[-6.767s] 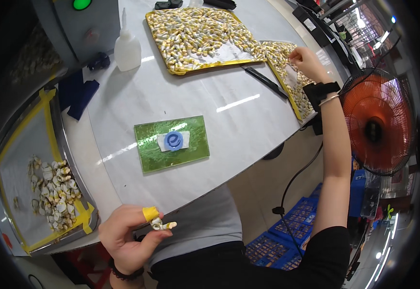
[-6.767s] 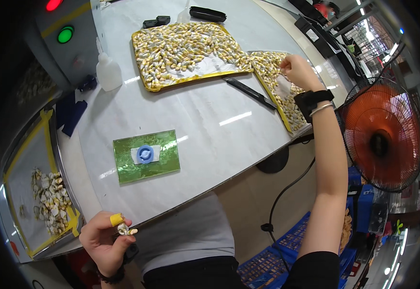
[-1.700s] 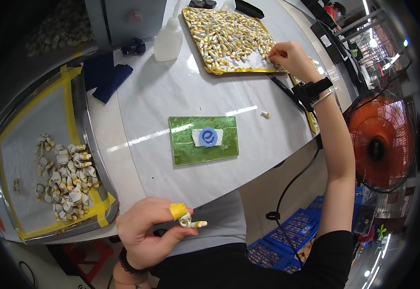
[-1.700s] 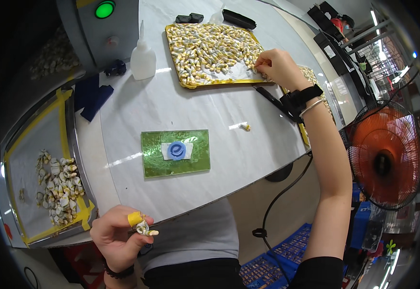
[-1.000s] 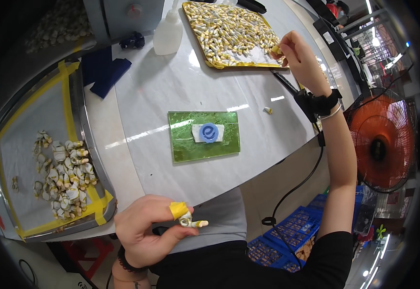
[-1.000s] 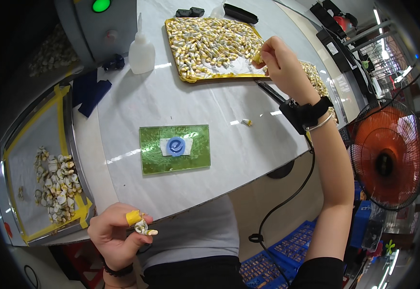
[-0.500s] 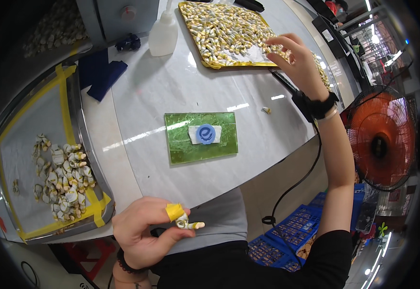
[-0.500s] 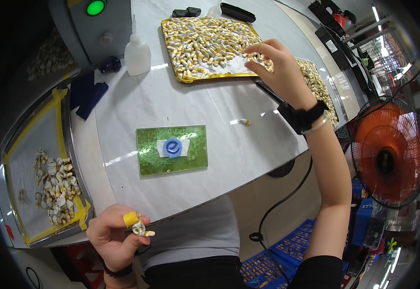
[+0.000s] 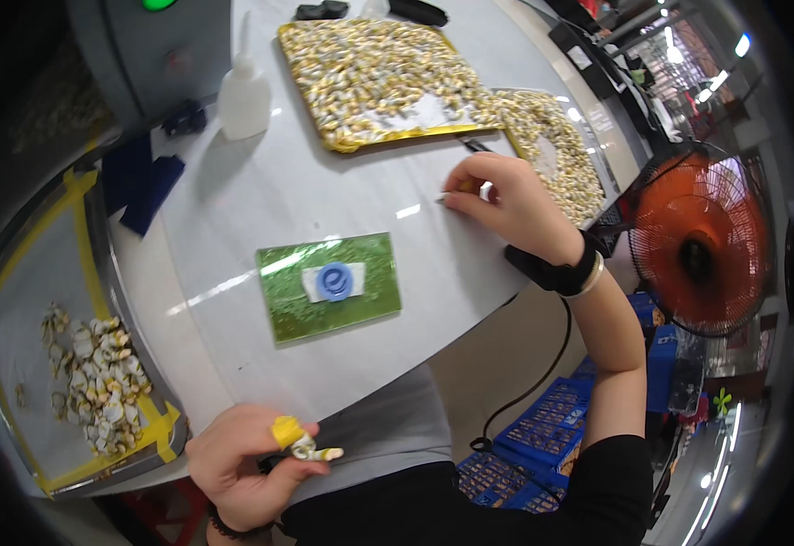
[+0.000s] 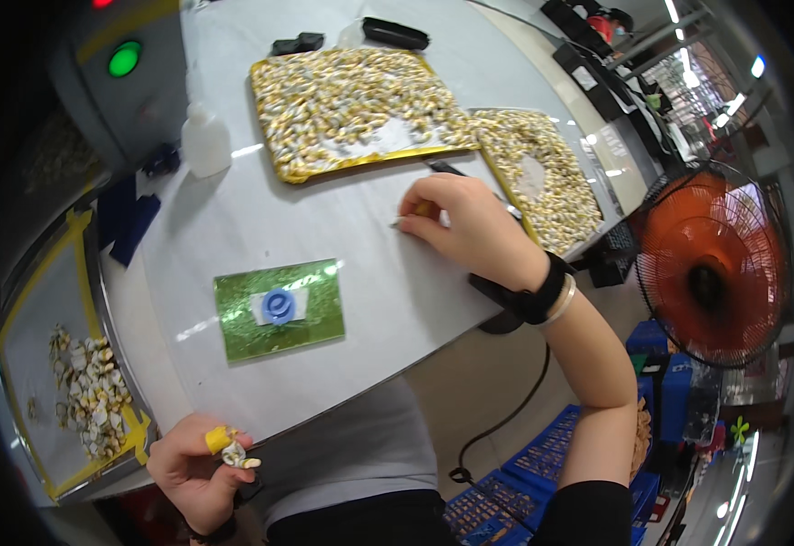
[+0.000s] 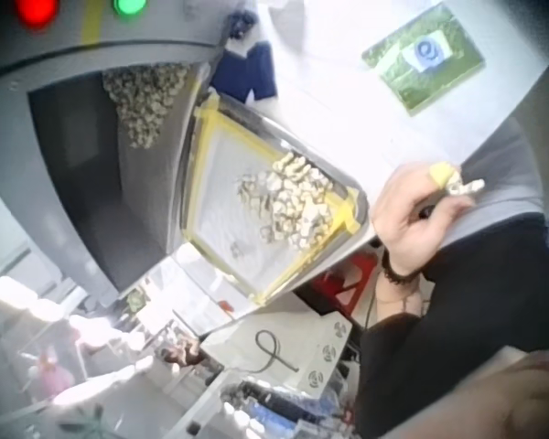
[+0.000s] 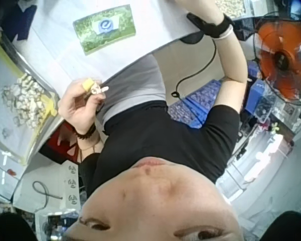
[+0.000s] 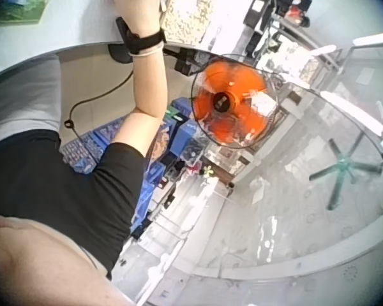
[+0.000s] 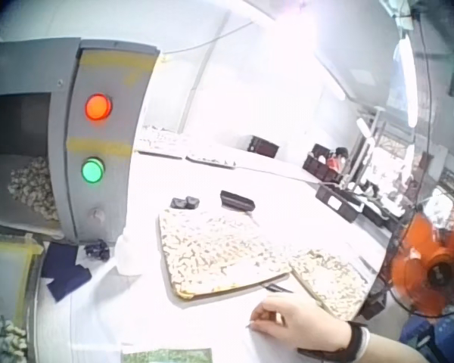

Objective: The person assembles small, white, spiral-shaped decorative items by hand. They pick up individual pieces from a tray, apply a yellow substance to the base, and attach a small white component to the top. The finished items are placed into a yellow-lined tray on the left side of the workspace.

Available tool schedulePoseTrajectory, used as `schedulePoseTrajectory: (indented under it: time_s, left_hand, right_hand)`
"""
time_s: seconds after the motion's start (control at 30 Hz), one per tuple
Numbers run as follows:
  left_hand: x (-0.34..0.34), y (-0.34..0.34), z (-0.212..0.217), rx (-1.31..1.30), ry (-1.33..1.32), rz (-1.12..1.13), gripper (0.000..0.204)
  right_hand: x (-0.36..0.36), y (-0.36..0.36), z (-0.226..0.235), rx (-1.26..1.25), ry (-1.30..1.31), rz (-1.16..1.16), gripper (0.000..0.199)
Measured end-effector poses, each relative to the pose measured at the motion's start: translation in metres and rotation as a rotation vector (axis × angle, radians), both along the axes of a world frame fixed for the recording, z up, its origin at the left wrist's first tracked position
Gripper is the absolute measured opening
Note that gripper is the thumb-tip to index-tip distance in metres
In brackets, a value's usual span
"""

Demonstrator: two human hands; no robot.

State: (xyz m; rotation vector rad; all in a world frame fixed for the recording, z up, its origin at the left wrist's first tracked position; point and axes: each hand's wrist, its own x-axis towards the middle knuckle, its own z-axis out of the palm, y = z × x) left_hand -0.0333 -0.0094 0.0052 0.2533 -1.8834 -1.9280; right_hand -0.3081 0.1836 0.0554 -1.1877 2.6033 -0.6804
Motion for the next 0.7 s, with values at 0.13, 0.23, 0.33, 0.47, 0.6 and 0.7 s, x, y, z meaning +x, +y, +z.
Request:
schedulePoseTrajectory:
  time_s: [0.13,0.23,0.33,0.47,0.6,0.7]
  left_hand:
    - [0.001,0.001,0.000,0.038,-0.008,0.064,0.027]
    - [0.002,0.004,-0.002,0.035,-0.010,0.043,0.028]
    - [-0.001,0.004,-0.001,0.044,0.003,0.020,0.028]
    - [0.003,0.002,-0.002,0.029,-0.011,0.027,0.028]
    - [0.002,0.002,-0.002,0.012,-0.016,0.026,0.027]
    - [0.001,0.002,-0.001,-0.007,-0.011,0.018,0.027]
  right_hand:
    - [-0.020,0.006,0.010,-0.040,0.041,-0.053,0.012]
    - [-0.077,0.046,0.016,-0.032,0.448,-0.285,0.011]
    - [-0.123,0.102,0.007,0.134,0.479,-0.231,0.011]
    - [-0.129,0.107,-0.004,0.269,0.288,-0.281,0.011]
    - [-0.129,0.111,-0.009,0.237,0.271,-0.266,0.010]
    - [-0.125,0.109,-0.007,0.208,0.303,-0.207,0.010]
